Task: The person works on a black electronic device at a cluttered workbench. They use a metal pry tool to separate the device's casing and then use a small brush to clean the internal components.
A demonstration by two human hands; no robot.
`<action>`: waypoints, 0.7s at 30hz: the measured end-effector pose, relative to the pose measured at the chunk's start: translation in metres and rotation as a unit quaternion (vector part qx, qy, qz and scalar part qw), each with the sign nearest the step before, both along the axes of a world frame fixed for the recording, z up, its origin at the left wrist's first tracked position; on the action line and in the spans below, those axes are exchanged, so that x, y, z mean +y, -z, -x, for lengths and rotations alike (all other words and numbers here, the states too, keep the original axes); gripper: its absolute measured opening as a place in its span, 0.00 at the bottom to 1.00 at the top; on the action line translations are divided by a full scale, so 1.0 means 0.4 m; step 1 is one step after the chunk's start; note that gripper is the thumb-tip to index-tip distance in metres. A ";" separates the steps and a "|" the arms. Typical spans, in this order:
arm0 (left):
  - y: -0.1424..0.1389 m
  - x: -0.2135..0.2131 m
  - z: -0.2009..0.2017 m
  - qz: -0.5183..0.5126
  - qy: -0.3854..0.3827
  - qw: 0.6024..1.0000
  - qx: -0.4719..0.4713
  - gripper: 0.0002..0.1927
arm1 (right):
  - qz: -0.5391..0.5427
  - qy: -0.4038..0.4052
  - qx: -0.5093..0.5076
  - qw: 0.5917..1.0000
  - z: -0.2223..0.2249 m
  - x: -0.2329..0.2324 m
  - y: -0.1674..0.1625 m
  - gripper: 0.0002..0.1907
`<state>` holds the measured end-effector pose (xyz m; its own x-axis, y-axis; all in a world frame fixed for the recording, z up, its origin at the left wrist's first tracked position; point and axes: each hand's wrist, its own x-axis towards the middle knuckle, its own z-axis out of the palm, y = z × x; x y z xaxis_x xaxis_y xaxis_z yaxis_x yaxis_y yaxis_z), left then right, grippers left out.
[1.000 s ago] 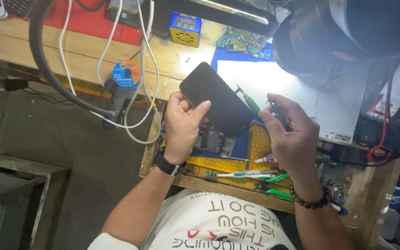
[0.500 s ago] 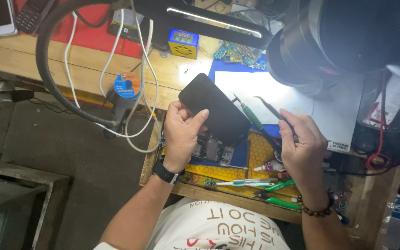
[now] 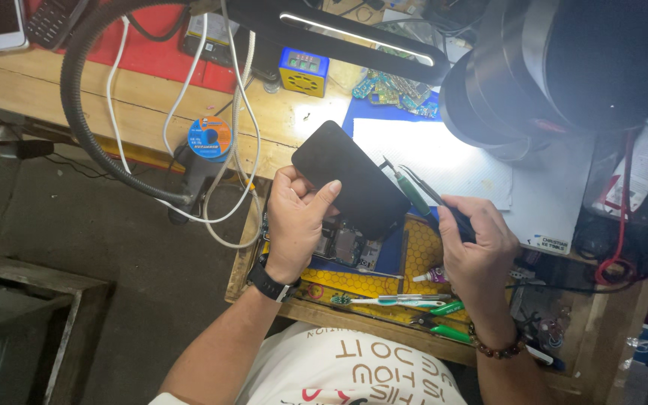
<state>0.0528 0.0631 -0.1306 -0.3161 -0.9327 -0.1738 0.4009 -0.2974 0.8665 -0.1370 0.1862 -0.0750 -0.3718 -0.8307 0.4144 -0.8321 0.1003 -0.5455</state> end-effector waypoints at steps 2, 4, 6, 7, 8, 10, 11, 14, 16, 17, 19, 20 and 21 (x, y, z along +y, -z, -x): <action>0.000 0.000 -0.001 0.000 0.000 1.000 -0.002 0.19 | 0.001 -0.001 0.004 1.000 -0.001 0.000 0.003 0.05; 0.000 0.000 -0.001 -0.001 0.000 1.000 -0.002 0.19 | 0.007 0.000 0.005 1.000 -0.002 -0.001 0.006 0.05; -0.001 0.001 -0.002 0.003 -0.001 1.000 -0.005 0.19 | 0.008 0.001 0.007 1.000 -0.002 -0.001 0.009 0.05; -0.002 0.000 -0.002 0.005 -0.001 1.000 -0.007 0.19 | 0.008 0.001 0.010 1.000 -0.002 -0.001 0.009 0.05; -0.003 -0.001 -0.001 0.006 -0.002 1.000 -0.004 0.19 | 0.008 0.000 0.013 1.000 -0.002 -0.002 0.010 0.05; -0.005 -0.001 -0.002 0.005 -0.004 1.000 0.001 0.20 | 0.002 -0.004 0.012 1.000 -0.001 -0.002 0.010 0.05; -0.006 -0.001 -0.002 0.003 -0.005 1.000 0.000 0.20 | -0.001 -0.005 0.012 1.000 -0.001 -0.002 0.009 0.05; -0.008 -0.002 -0.002 0.000 -0.006 1.000 -0.002 0.20 | -0.005 0.000 0.007 1.000 -0.003 -0.003 0.009 0.05; -0.009 0.000 -0.002 0.000 -0.007 1.000 -0.007 0.20 | -0.004 0.001 0.007 1.000 -0.005 -0.003 0.008 0.05; -0.008 0.000 -0.001 -0.002 -0.008 1.000 -0.004 0.20 | -0.004 0.001 0.007 1.000 -0.006 -0.004 0.007 0.05; -0.007 0.001 -0.001 -0.005 -0.010 1.000 0.001 0.20 | 0.001 0.000 0.011 1.000 -0.009 -0.006 0.005 0.05; -0.007 0.001 -0.001 -0.005 -0.011 1.000 0.000 0.20 | 0.004 0.000 0.013 1.000 -0.011 -0.006 0.005 0.05; -0.006 0.001 -0.001 -0.005 -0.012 1.000 0.000 0.20 | 0.001 0.000 0.013 1.000 -0.012 -0.007 0.004 0.05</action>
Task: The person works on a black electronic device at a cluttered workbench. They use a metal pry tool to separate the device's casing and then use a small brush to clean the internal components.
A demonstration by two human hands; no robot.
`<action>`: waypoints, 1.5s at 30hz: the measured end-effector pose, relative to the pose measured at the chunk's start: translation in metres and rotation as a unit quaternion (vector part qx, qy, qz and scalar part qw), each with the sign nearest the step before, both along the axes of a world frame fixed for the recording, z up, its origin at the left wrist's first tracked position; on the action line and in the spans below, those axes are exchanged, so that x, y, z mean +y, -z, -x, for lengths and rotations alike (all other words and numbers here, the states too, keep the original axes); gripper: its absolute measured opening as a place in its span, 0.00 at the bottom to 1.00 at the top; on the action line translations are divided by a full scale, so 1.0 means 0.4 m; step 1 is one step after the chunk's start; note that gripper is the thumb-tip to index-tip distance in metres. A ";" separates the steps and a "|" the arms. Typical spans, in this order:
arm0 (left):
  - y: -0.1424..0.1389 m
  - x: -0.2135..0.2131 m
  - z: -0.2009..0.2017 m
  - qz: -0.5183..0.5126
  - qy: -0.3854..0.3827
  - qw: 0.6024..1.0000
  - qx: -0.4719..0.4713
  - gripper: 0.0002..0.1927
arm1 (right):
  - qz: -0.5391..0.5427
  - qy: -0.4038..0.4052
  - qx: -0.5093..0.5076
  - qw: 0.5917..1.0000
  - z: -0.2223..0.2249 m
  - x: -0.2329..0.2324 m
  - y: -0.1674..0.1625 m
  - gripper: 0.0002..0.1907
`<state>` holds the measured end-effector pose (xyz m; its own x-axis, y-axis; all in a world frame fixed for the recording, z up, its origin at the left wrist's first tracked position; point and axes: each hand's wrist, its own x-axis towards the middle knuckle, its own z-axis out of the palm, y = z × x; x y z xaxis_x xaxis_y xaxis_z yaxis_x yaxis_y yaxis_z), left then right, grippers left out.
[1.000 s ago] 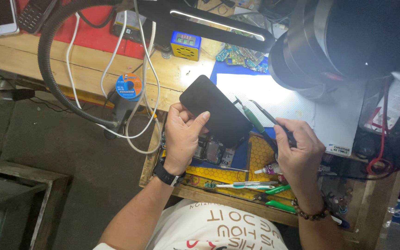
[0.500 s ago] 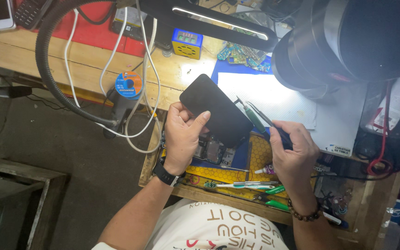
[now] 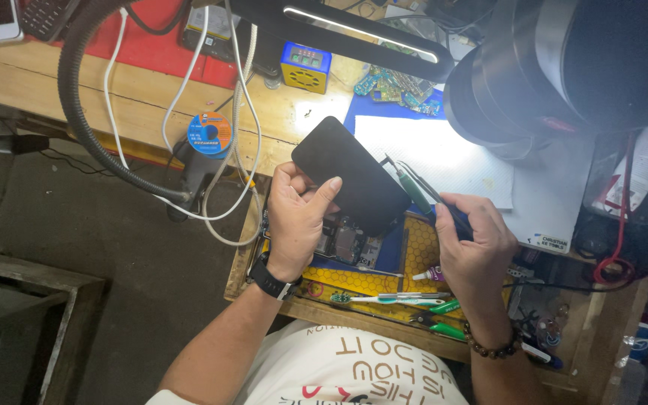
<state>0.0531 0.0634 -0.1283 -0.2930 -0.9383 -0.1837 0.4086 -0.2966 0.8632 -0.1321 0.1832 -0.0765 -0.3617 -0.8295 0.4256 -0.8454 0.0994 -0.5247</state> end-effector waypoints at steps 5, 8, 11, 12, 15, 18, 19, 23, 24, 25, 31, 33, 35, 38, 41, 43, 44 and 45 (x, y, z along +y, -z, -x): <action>0.004 -0.001 -0.001 0.003 0.002 1.000 0.000 0.20 | 0.001 0.006 0.006 1.000 -0.008 -0.003 -0.004 0.05; 0.005 -0.001 -0.001 0.000 0.003 1.000 -0.001 0.20 | -0.002 0.002 0.012 1.000 -0.010 -0.002 -0.006 0.05; 0.004 -0.001 -0.002 0.001 0.004 1.000 -0.003 0.20 | 0.000 0.004 0.007 1.000 -0.010 -0.001 -0.006 0.05; 0.003 -0.001 -0.002 0.000 0.004 1.000 -0.001 0.20 | -0.002 0.005 0.008 1.000 -0.010 0.000 -0.005 0.05; 0.001 -0.001 -0.002 -0.002 0.005 1.000 -0.003 0.20 | -0.004 0.007 0.008 1.000 -0.010 0.001 -0.003 0.05; -0.001 0.001 -0.002 0.000 0.004 1.000 -0.002 0.20 | 0.000 0.008 0.009 1.000 -0.010 0.002 0.000 0.05; -0.001 0.002 -0.002 0.001 0.004 1.000 -0.001 0.20 | 0.000 0.008 0.010 1.000 -0.009 0.003 0.000 0.05; -0.001 0.001 -0.002 0.005 0.010 1.000 -0.008 0.20 | -0.008 0.006 0.006 1.000 -0.007 0.004 0.003 0.05; 0.000 0.002 -0.002 0.004 0.009 1.000 -0.006 0.20 | -0.008 0.006 -0.001 1.000 -0.006 0.004 0.003 0.05; 0.000 0.002 -0.002 0.002 0.009 1.000 -0.005 0.20 | -0.008 0.007 -0.009 1.000 -0.007 0.004 0.003 0.05; 0.001 0.004 0.000 0.004 0.005 1.000 -0.002 0.20 | -0.007 0.011 -0.013 1.000 -0.010 0.005 0.001 0.05; 0.001 0.004 0.000 0.002 0.005 1.000 0.000 0.20 | -0.007 0.010 -0.014 1.000 -0.010 0.005 0.001 0.05; -0.001 0.004 0.000 0.000 0.005 1.000 0.001 0.20 | -0.003 0.008 -0.018 1.000 -0.010 0.005 0.001 0.05; -0.002 0.005 0.000 -0.001 0.005 1.000 0.000 0.20 | -0.007 0.008 -0.007 1.000 -0.008 0.005 0.002 0.05; -0.002 0.006 0.000 0.000 0.005 1.000 0.002 0.20 | -0.004 0.007 -0.017 1.000 -0.008 0.006 0.003 0.05; 0.000 0.005 0.001 0.001 0.006 1.000 0.006 0.20 | -0.002 0.005 -0.005 1.000 -0.007 0.008 0.004 0.05; 0.001 0.004 0.001 0.004 0.006 1.000 0.005 0.20 | 0.000 0.004 0.001 1.000 -0.007 0.008 0.005 0.05; 0.002 0.003 0.001 0.006 0.006 1.000 0.004 0.20 | -0.002 0.003 -0.002 1.000 -0.006 0.007 0.005 0.05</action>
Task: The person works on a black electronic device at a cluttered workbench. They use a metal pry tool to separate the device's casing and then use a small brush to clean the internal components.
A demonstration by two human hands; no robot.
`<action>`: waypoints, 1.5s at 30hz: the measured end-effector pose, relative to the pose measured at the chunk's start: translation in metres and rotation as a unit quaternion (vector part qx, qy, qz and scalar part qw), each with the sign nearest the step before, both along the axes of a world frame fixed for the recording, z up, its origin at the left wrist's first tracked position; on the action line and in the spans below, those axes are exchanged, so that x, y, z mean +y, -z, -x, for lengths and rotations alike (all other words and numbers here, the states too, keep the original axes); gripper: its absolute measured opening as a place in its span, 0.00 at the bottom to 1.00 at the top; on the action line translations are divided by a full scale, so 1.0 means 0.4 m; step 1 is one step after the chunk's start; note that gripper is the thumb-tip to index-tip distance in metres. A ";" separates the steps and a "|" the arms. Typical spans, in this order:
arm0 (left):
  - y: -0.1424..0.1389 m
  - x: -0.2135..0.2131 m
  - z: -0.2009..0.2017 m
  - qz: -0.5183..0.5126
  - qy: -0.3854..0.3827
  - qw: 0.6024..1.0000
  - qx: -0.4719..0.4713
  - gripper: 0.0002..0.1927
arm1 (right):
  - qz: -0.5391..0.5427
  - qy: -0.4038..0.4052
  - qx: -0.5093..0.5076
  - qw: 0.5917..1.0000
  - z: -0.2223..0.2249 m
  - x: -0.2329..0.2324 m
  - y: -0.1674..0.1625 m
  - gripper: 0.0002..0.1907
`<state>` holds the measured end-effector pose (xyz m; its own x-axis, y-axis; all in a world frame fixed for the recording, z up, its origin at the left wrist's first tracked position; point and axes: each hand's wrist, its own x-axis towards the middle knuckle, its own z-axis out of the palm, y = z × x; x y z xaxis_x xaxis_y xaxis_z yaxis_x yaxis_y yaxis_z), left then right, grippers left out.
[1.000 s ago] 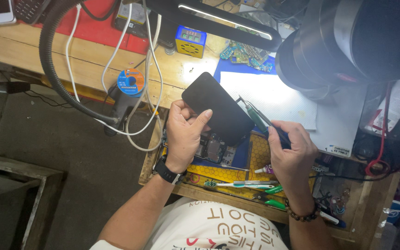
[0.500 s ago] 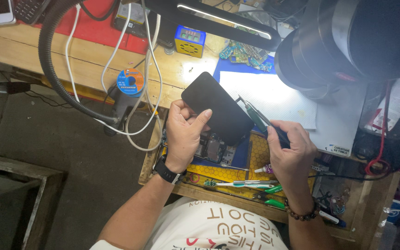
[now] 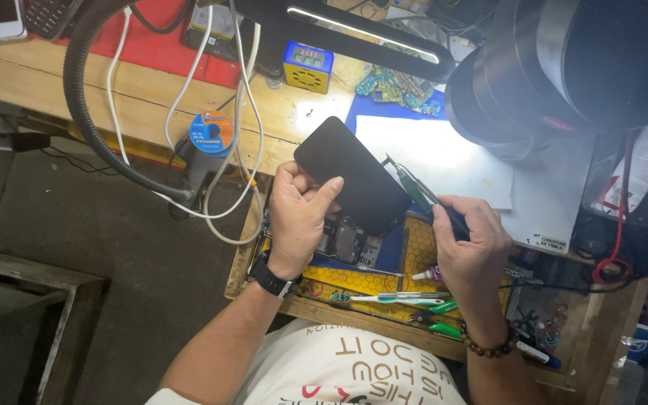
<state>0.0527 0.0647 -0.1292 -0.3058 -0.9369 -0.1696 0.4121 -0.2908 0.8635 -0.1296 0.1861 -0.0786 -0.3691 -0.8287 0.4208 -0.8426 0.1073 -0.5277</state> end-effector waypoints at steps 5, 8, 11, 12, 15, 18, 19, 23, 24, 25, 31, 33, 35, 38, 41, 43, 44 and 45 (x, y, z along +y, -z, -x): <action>0.001 0.001 -0.001 -0.001 0.001 1.000 -0.002 0.20 | -0.003 0.000 0.001 1.000 0.002 0.001 0.002 0.05; 0.000 0.001 -0.002 -0.003 0.002 1.000 -0.001 0.20 | -0.001 0.002 0.003 1.000 0.003 0.001 0.003 0.04; -0.001 0.001 -0.003 -0.003 0.003 1.000 -0.002 0.19 | 0.001 0.002 -0.004 1.000 0.002 0.003 0.003 0.04; -0.001 0.001 -0.003 -0.004 0.004 1.000 -0.006 0.19 | -0.001 0.003 -0.006 1.000 0.002 0.003 0.003 0.05; 0.000 0.001 -0.002 -0.003 0.003 1.000 -0.004 0.19 | -0.003 0.006 -0.011 1.000 0.003 0.003 0.004 0.05; 0.002 0.001 -0.002 -0.001 0.003 1.000 -0.005 0.19 | -0.002 0.010 -0.024 1.000 0.007 0.004 0.005 0.05; 0.002 0.002 -0.002 -0.001 0.004 1.000 -0.008 0.19 | -0.003 0.016 -0.031 0.999 0.008 0.005 0.005 0.05; 0.002 0.002 -0.005 0.002 0.006 1.000 -0.005 0.19 | -0.002 0.019 -0.048 0.999 0.017 0.007 0.007 0.05; 0.002 0.002 -0.005 0.004 0.006 1.000 -0.005 0.19 | -0.005 0.021 -0.051 0.998 0.019 0.008 0.008 0.04; 0.002 0.002 -0.005 0.007 0.005 1.000 -0.005 0.19 | -0.007 0.022 -0.053 0.998 0.020 0.008 0.010 0.04; 0.001 0.004 -0.006 -0.001 0.007 1.000 -0.004 0.19 | -0.004 0.019 -0.048 0.999 0.025 0.011 0.014 0.04; 0.001 0.005 -0.006 0.002 0.006 1.000 -0.001 0.19 | -0.002 0.015 -0.043 0.999 0.026 0.013 0.014 0.04; 0.002 0.005 -0.007 0.011 0.006 1.000 -0.003 0.19 | 0.001 0.012 -0.041 0.999 0.028 0.014 0.014 0.04; 0.002 0.006 -0.006 0.019 0.007 1.000 -0.007 0.18 | -0.019 0.024 -0.053 0.998 0.030 0.015 0.014 0.03; 0.001 0.007 -0.006 0.007 0.005 1.000 0.000 0.18 | -0.019 0.025 -0.057 0.998 0.030 0.016 0.014 0.04; 0.000 0.007 -0.006 0.010 0.006 1.000 -0.002 0.18 | -0.013 0.021 -0.056 0.998 0.030 0.017 0.014 0.04; -0.001 0.007 -0.007 0.010 0.006 1.000 -0.003 0.18 | -0.009 0.019 -0.055 0.998 0.029 0.018 0.014 0.04; -0.002 0.007 -0.007 0.010 0.006 1.000 -0.003 0.18 | -0.008 0.017 -0.054 0.998 0.029 0.018 0.013 0.04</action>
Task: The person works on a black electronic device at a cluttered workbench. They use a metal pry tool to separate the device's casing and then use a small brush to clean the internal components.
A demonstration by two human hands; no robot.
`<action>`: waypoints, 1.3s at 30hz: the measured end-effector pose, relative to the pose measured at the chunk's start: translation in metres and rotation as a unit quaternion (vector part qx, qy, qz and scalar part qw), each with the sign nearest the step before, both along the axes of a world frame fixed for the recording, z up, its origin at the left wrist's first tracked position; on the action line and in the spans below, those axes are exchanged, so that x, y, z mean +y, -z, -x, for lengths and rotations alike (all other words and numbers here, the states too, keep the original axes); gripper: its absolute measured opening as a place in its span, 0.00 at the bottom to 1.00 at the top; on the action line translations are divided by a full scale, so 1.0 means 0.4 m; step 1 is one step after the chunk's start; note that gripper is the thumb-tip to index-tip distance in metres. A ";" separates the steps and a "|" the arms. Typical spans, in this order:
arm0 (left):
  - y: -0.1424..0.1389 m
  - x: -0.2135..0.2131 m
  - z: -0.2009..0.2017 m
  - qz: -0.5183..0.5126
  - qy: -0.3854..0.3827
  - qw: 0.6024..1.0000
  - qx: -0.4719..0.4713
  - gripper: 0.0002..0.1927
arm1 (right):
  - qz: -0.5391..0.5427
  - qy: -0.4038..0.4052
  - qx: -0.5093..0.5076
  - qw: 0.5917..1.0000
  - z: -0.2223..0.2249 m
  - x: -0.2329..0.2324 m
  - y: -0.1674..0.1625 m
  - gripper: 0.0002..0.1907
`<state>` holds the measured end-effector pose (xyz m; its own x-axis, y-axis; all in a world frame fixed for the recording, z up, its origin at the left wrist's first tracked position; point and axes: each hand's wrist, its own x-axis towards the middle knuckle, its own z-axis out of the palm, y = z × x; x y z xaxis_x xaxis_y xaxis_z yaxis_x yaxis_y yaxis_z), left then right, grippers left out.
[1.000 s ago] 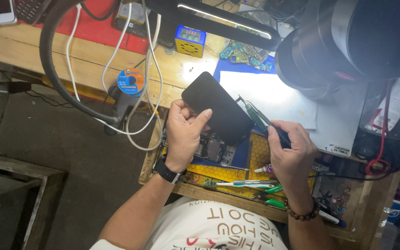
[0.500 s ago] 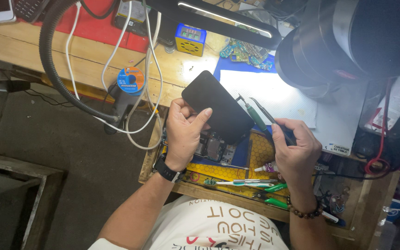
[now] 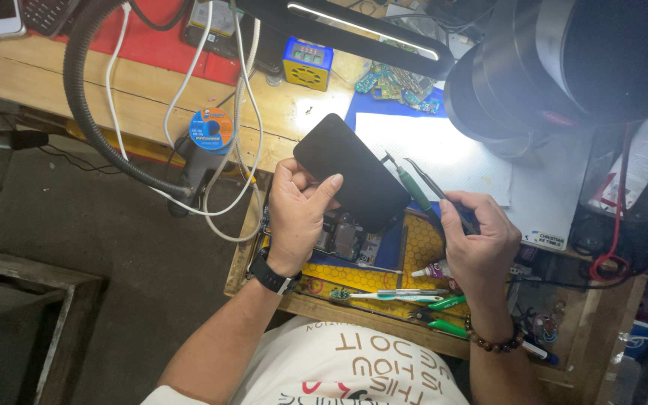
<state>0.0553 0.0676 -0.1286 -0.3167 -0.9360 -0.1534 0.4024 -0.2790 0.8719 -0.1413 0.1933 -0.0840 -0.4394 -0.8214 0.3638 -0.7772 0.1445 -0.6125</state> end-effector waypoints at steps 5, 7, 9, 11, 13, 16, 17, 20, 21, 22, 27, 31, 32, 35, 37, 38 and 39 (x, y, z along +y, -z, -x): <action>-0.001 0.002 0.000 -0.007 0.001 1.000 -0.001 0.19 | -0.003 0.002 -0.004 1.000 0.001 0.000 -0.001 0.04; 0.000 0.002 0.001 -0.013 0.001 1.000 0.002 0.18 | -0.002 -0.001 -0.007 1.000 0.000 0.000 -0.001 0.04; 0.001 0.001 0.001 -0.001 0.000 1.000 -0.001 0.19 | -0.002 -0.001 -0.007 1.000 0.000 0.001 -0.001 0.04; 0.001 0.002 0.001 0.003 0.000 1.000 -0.002 0.19 | -0.002 0.002 -0.005 1.000 -0.001 0.001 -0.002 0.04; 0.001 0.002 0.001 0.001 -0.001 1.000 -0.002 0.19 | 0.000 0.000 -0.001 1.000 0.000 0.001 -0.002 0.04; -0.001 0.003 0.002 -0.003 0.000 1.000 -0.002 0.19 | -0.005 0.002 -0.002 1.000 0.000 0.001 -0.002 0.04; -0.001 0.003 0.002 -0.005 -0.001 1.000 0.000 0.19 | -0.008 0.004 -0.003 1.000 0.000 0.001 -0.002 0.04; -0.003 0.004 0.003 -0.008 -0.002 1.000 0.003 0.19 | -0.003 0.000 -0.001 1.000 0.000 0.002 -0.003 0.04; -0.003 0.005 0.003 -0.007 0.000 1.000 0.003 0.19 | -0.006 0.002 -0.005 1.000 0.000 0.002 -0.002 0.04; -0.003 0.005 0.002 -0.006 0.001 1.000 0.003 0.19 | -0.008 0.005 -0.008 1.000 -0.001 0.003 -0.002 0.04; 0.000 0.003 0.003 0.004 -0.001 1.000 -0.006 0.19 | -0.006 0.004 -0.002 1.000 0.000 0.003 -0.001 0.04; 0.001 0.004 0.004 -0.008 -0.003 1.000 0.007 0.19 | -0.001 0.002 -0.005 1.000 0.001 0.003 -0.001 0.04; 0.001 0.005 0.003 -0.005 -0.003 1.000 0.004 0.19 | 0.001 -0.001 -0.007 1.000 0.000 0.004 -0.001 0.04; 0.002 0.006 0.003 0.000 -0.003 1.000 0.000 0.20 | -0.001 0.003 -0.011 1.000 -0.001 0.004 -0.001 0.04; 0.004 0.005 0.003 -0.001 -0.006 1.000 0.004 0.20 | 0.001 0.002 -0.007 1.000 -0.001 0.004 0.000 0.04; 0.005 0.005 0.003 0.001 -0.006 1.000 0.004 0.20 | 0.001 0.002 -0.006 1.000 -0.001 0.004 0.000 0.04; 0.006 0.005 0.003 0.002 -0.005 1.000 0.004 0.20 | -0.002 0.003 -0.008 1.000 -0.001 0.004 0.001 0.04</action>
<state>0.0540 0.0698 -0.1308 -0.3078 -0.9401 -0.1464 0.4125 -0.2705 0.8699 -0.1411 0.1948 -0.0843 -0.4498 -0.8202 0.3534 -0.7663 0.1512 -0.6245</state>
